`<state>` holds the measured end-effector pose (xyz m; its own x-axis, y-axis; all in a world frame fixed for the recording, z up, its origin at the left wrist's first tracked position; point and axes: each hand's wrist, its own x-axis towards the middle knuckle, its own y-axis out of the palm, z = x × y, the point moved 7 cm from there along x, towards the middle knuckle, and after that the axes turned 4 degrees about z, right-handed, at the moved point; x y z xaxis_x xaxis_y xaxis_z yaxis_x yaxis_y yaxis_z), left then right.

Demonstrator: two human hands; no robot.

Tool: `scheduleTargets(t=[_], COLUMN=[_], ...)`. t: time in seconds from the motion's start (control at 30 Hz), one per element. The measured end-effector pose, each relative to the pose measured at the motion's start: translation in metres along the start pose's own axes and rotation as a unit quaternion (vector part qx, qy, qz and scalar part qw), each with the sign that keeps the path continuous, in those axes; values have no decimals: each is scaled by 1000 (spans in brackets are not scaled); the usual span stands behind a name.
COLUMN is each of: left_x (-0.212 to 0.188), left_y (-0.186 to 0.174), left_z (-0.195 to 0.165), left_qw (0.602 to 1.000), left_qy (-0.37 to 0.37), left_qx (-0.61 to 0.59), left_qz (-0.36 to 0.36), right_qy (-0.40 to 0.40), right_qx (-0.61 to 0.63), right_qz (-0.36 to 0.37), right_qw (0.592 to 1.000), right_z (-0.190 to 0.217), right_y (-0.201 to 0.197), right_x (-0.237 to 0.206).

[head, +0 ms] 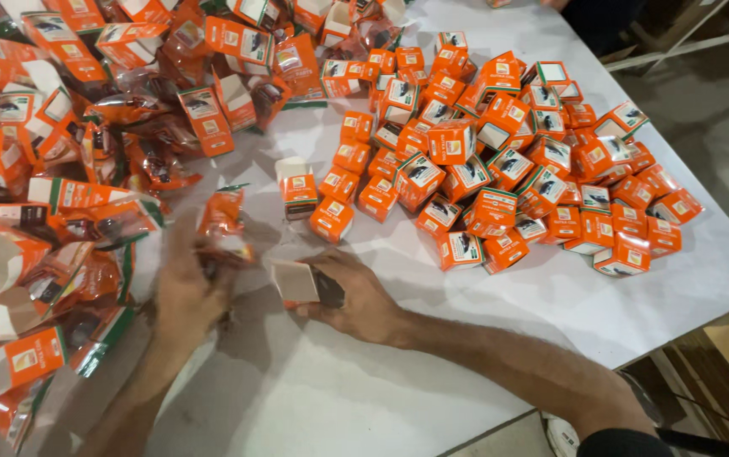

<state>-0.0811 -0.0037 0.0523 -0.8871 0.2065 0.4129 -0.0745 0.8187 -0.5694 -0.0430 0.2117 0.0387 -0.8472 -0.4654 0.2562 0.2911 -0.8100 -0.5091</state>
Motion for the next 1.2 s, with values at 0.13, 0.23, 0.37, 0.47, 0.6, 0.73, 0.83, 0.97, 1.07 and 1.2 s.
scheduleTargets(t=[0.13,0.23,0.37,0.47,0.6,0.73,0.83,0.97,1.07,1.2], left_x=[-15,-23,-10,-2,2,-13,-35,-49,-40,-35], left_y=[-29,-24,13,21,14,-4,-1,36,44,48], left_z=[9,-49,-34,-19,-27,-68,-90,-94,-83,-82], left_qw=[970,924,954,942,967,981,949,909,932,946], left_qy=[-107,179,114,23,-15,112,276,405,334,276], left_qx=[-147,274,277,332,241,139,46,98,141,168], left_qz=[-162,-195,-14,49,76,-71,-143,-30,-21,20], right_qy=[0,6,-14,-4,-34,11,14,-31,-57,-47], right_qx=[-20,-4,-19,-34,-41,-8,-27,-34,-11,-5], right_qz=[-12,-20,-24,-20,-15,-1,3,-4,3,-11], right_qw=[1000,1000,999,999,998,1000,1000,999,998,999], right_z=[-3,-8,-11,-14,-10,-17,-19,-17,-16,-15], right_y=[-2,-2,-2,-2,-5,-6,-5,-5,-8,-12], right_x=[0,-2,-4,-5,-4,-3,0,3,3,2])
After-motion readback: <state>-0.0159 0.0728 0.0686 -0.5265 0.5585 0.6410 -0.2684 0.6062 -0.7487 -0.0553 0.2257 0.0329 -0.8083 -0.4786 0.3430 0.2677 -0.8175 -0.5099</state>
